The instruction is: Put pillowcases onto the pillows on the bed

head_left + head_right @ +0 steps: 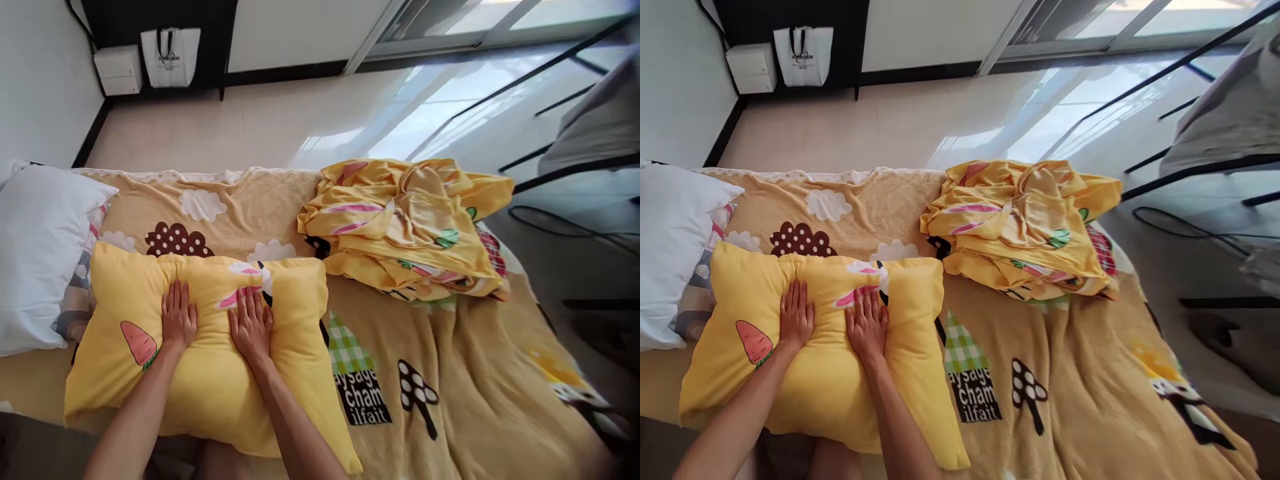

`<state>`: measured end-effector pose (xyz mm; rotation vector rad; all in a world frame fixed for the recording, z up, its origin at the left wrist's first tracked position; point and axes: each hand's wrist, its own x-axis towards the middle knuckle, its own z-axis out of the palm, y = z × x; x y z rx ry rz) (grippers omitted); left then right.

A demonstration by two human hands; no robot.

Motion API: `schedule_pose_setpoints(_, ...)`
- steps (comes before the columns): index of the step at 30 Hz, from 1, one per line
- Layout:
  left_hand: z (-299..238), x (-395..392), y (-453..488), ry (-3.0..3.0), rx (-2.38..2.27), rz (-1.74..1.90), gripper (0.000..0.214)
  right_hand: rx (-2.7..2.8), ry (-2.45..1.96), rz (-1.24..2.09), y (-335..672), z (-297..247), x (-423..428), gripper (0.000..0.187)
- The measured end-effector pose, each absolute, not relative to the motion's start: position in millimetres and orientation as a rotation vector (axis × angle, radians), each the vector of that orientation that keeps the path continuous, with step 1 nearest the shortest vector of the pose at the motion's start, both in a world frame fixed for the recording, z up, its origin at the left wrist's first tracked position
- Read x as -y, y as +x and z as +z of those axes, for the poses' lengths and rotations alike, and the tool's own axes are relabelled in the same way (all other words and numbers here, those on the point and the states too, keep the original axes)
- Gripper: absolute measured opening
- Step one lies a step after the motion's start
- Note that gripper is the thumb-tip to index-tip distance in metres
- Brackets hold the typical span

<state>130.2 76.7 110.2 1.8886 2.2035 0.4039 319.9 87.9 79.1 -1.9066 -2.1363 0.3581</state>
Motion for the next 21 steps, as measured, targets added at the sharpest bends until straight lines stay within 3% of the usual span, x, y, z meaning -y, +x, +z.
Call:
schedule_pose_setpoints(4, 109, -115, 119, 1.937, -2.15, 0.306, 0.059, 2.079, -1.905, 0.368, 317, 84, -121, 0.057)
schedule_pose_setpoints(12, 146, -153, 122, 2.297, -1.501, 0.181, 0.053, 2.396, -1.686, 0.589, 273, 123, -166, 0.054)
schedule_pose_setpoints(17, 144, -126, 30, 1.923, -2.132, 0.152, 0.069, 2.053, -1.959, 0.713, 362, 104, -153, 0.06)
schedule_pose_setpoints(21, 130, -76, -38, 1.51, -2.348, 0.255, 0.062, 1.708, -2.105, 0.943, 422, 83, -119, 0.064)
